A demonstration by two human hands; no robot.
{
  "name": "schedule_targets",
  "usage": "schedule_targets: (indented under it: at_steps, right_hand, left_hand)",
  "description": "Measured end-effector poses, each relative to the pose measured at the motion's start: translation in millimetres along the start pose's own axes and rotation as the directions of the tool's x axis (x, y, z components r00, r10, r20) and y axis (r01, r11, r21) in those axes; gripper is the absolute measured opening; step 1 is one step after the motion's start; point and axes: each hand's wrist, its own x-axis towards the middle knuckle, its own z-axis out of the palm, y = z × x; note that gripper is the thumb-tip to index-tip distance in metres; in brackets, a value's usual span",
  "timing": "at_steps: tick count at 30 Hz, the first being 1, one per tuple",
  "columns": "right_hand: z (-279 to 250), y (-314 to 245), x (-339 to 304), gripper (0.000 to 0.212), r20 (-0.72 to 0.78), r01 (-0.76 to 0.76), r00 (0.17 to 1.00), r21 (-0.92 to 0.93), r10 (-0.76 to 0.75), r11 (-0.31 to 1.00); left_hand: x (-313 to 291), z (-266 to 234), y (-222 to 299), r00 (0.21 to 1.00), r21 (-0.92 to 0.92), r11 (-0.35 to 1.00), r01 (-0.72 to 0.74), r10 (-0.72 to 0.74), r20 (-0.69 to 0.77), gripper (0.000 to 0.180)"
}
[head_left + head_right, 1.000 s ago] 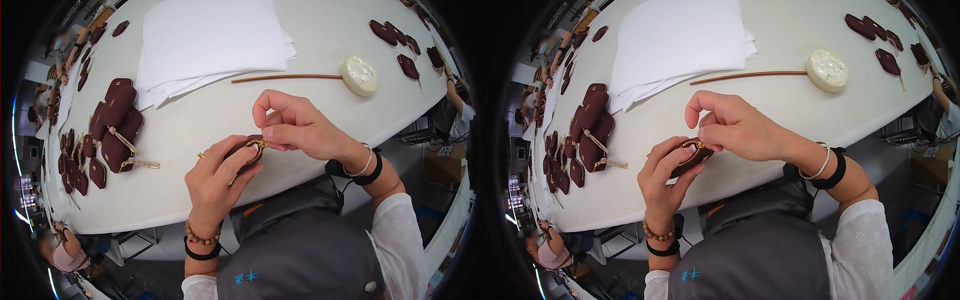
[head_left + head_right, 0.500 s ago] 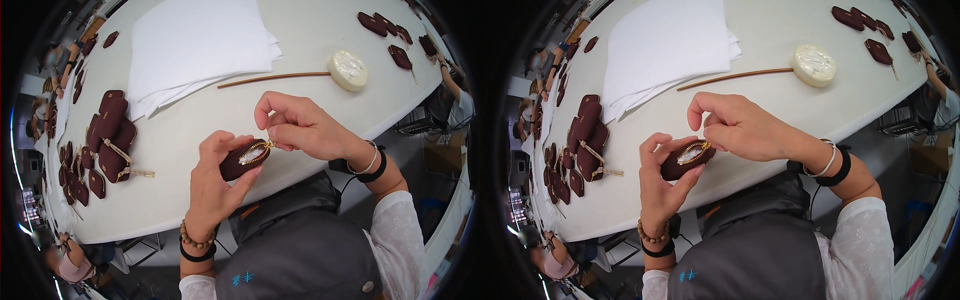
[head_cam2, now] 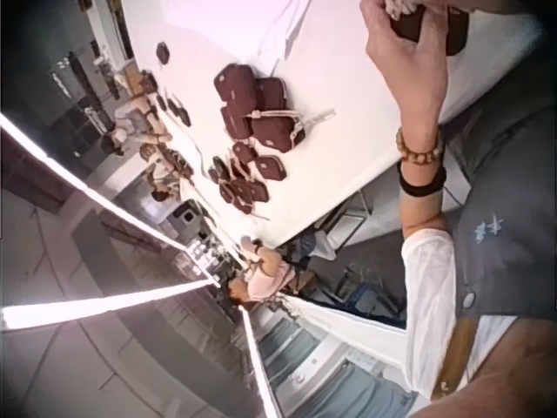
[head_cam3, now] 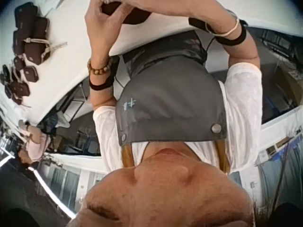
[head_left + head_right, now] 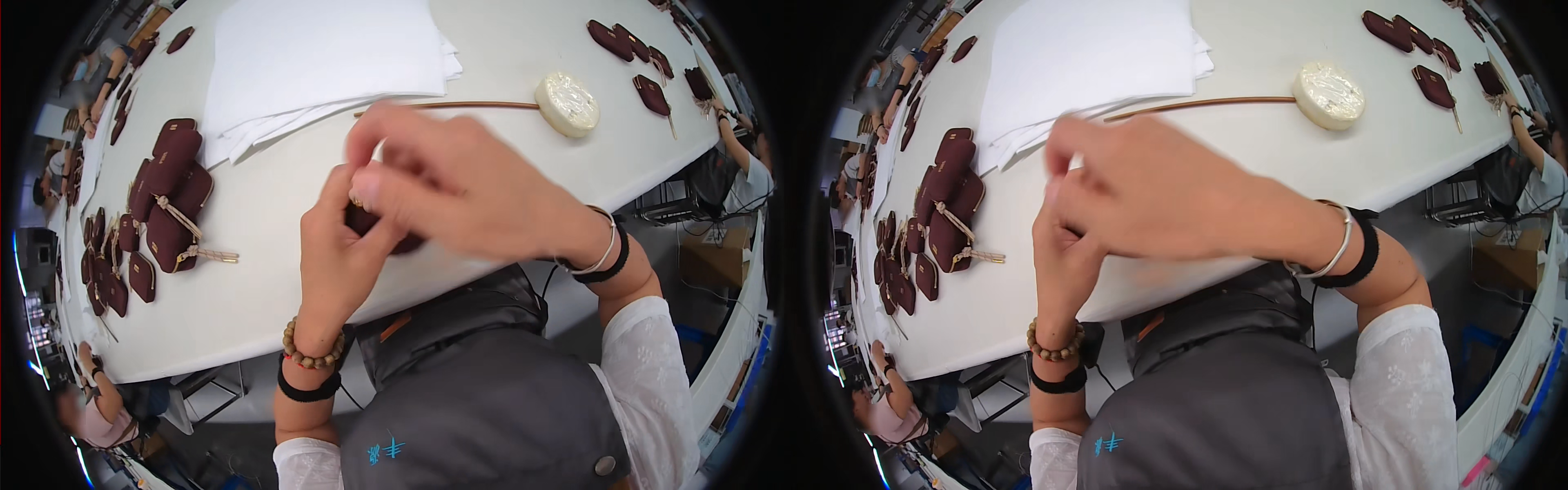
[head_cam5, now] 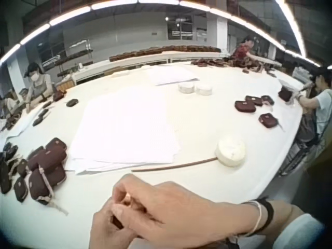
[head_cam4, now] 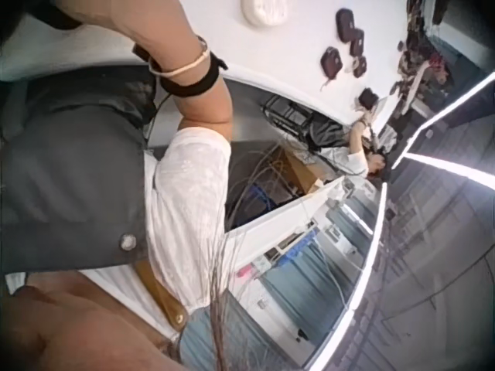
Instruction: The person repeatedly picks up small maroon pouches, opens them, and stuffs white tissue paper inside to maintain shape. They use a thin wooden stick to push the paper deeper into the pouches. The person then zips the pouches closed and places them on the table.
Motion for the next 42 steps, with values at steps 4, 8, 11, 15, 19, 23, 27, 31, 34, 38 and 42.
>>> schedule_targets:
  at_steps: [4, 8, 11, 15, 19, 23, 27, 31, 34, 38, 42]
  right_hand:
    - [-12.3, 30.1, -10.1, 0.047, 0.118, -0.206, 0.975, 0.171, 0.188, 0.963]
    - [25.5, 37.4, -28.1, 0.063, 0.225, -0.329, 0.938, 0.335, 0.263, 0.883]
    - [30.1, 39.4, -26.3, 0.062, 0.235, -0.342, 0.934, 0.371, 0.269, 0.863]
    - [32.8, 50.4, -28.0, 0.065, 0.164, -0.311, 0.945, 0.194, 0.282, 0.93]
    - [23.1, 53.0, -26.7, 0.06, 0.184, -0.434, 0.858, -0.24, 0.479, 0.869]
    - [19.0, 48.7, -26.0, 0.059, 0.162, -0.258, 0.885, -0.61, 0.437, 0.749]
    - [-0.6, 55.3, -29.1, 0.068, -0.073, -0.004, 0.995, -0.683, -0.063, 0.73]
    - [-29.7, 36.1, -22.8, 0.08, -0.055, 0.145, 0.953, -0.781, -0.299, 0.607]
    - [-53.6, 22.4, -22.8, 0.092, -0.058, 0.204, 0.915, -0.788, -0.4, 0.581]
    - [-50.7, -2.6, -31.9, 0.088, -0.062, 0.203, 0.91, -0.796, -0.41, 0.57]
    - [32.9, 81.1, -63.7, 0.084, 0.155, 0.069, 0.987, -0.65, 0.043, 0.756]
  left_hand:
    - [-7.4, -12.9, -10.4, 0.961, -0.655, 0.738, 0.161, -0.267, -0.065, 0.043]
    - [-12.3, -6.5, -15.9, 0.952, -0.704, 0.698, 0.133, -0.288, -0.106, 0.049]
    - [-15.4, -7.3, -20.2, 0.948, -0.721, 0.68, 0.132, -0.3, -0.109, 0.055]
    - [-16.2, -12.8, -22.5, 0.959, -0.5, 0.851, 0.161, -0.255, -0.125, 0.072]
    - [-33.6, -13.8, -40.8, 0.996, 0.154, 0.987, 0.054, -0.043, -0.075, 0.098]
    - [-43.2, -2.2, -45.3, 0.993, 0.343, 0.937, -0.059, 0.021, 0.113, 0.118]
    - [-40.0, 21.0, -39.9, 0.987, 0.477, 0.87, -0.126, 0.059, 0.153, 0.116]
    - [-36.4, 36.6, -36.3, 0.968, 0.419, 0.888, -0.187, 0.095, 0.231, 0.111]
    - [-29.8, 32.7, -33.1, 0.948, 0.302, 0.937, -0.176, 0.079, 0.309, 0.111]
    - [-31.8, 29.8, -43.0, 0.95, 0.17, 0.966, -0.196, 0.144, 0.276, 0.11]
    - [-35.0, 33.0, -36.3, 0.933, 0.081, 0.989, -0.126, 0.09, 0.35, 0.105]
